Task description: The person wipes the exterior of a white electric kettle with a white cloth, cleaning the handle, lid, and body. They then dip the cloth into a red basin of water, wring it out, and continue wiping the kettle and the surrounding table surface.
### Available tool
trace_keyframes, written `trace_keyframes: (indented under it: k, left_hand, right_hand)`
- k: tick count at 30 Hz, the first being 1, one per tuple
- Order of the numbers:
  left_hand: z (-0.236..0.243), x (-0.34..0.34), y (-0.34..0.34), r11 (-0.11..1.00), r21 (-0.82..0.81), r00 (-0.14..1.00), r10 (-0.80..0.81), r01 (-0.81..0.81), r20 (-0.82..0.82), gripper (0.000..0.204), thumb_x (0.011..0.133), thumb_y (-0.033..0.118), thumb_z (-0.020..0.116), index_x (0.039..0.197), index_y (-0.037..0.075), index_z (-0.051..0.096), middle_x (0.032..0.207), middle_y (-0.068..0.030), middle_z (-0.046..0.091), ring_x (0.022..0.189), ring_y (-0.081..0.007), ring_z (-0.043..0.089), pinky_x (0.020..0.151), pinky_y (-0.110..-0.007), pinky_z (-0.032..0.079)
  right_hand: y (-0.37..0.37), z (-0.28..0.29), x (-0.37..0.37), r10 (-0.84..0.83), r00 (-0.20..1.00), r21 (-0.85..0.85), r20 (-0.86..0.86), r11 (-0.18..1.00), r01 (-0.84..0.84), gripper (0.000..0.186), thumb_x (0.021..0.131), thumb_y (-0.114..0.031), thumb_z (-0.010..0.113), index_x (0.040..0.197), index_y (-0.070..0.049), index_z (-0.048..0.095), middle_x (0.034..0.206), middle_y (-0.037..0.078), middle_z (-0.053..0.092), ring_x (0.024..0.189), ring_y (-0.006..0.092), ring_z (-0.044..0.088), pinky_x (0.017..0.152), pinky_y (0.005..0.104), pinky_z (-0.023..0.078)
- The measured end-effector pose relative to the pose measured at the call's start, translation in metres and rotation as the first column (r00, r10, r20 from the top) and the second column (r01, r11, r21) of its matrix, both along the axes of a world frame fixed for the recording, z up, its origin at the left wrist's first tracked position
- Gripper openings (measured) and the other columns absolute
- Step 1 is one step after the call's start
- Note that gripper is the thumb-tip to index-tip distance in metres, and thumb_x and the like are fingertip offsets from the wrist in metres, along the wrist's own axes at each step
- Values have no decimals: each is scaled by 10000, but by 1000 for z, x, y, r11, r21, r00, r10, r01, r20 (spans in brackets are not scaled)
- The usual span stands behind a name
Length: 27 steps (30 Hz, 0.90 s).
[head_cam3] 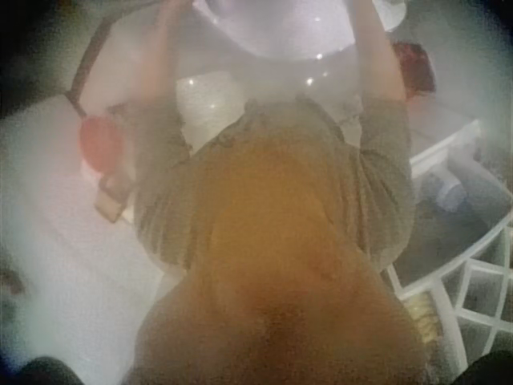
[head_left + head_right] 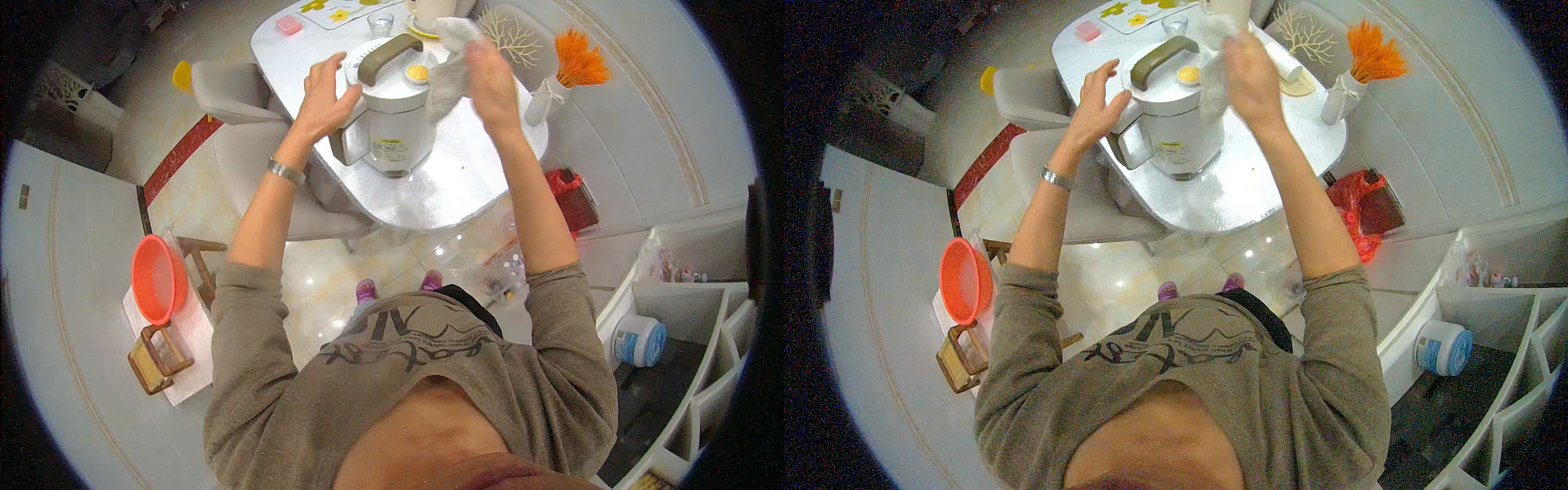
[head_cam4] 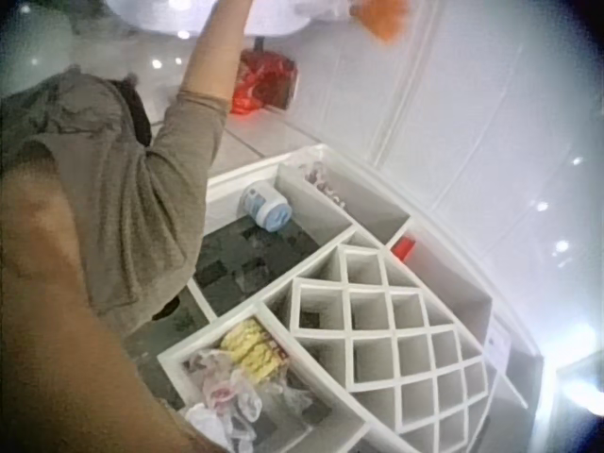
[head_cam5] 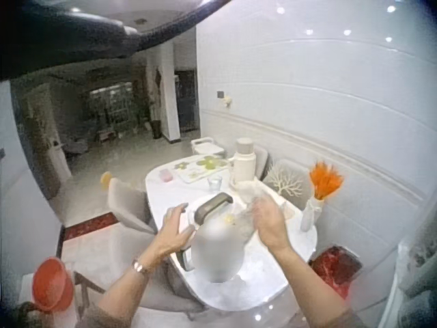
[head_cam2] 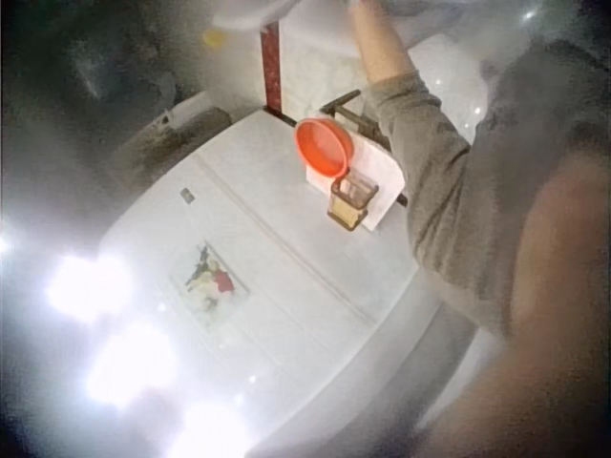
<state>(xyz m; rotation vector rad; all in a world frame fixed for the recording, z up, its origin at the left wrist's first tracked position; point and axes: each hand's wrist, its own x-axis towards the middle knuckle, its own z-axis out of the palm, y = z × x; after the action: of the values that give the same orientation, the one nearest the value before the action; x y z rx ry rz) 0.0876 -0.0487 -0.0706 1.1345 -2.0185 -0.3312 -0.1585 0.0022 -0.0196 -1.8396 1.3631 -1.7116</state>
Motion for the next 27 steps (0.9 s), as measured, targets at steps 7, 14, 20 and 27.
trace_keyframes:
  k: [7, 14, 20, 27]
  left_hand:
    - [-35, 0, 32, 989, 136, 998, 66, -63, -17, 478, 780, 176, 657, 1153, -20, 432, 1009, -220, 558, 879, -327, 589, 766, -379, 471]
    - [-36, 1, 30, 1000, 25, 998, 14, -12, -58, 391, 781, 143, 653, 1067, -15, 437, 990, -214, 540, 902, -345, 571, 754, -395, 459]
    - [-35, -1, 33, 997, 54, 996, 52, -48, -78, 383, 784, 138, 647, 1062, -14, 432, 1000, -217, 537, 929, -368, 554, 773, -411, 452]
    - [-40, -1, 31, 994, 77, 993, 90, -84, -81, 396, 774, 128, 651, 1069, -2, 421, 1032, -216, 518, 924, -388, 552, 755, -426, 467]
  right_hand:
    - [-30, -33, 67, -223, 314, -166, -923, 966, 197, 259, 824, -230, 487, 905, -54, 658, 969, 115, 629, 1022, 307, 495, 935, 524, 268]
    - [-30, -37, 78, -188, 332, -133, -924, 974, 182, 264, 819, -242, 501, 926, -67, 667, 991, 76, 632, 1073, 318, 478, 969, 563, 221]
    - [-5, -42, 74, -270, 482, -271, -834, 960, 68, 220, 779, -179, 587, 967, -77, 637, 1021, 34, 622, 1110, 291, 469, 975, 552, 228]
    - [18, -43, 68, -36, 697, -100, -716, 994, -52, 214, 802, -144, 566, 989, -52, 616, 979, 73, 626, 853, 276, 539, 819, 409, 400]
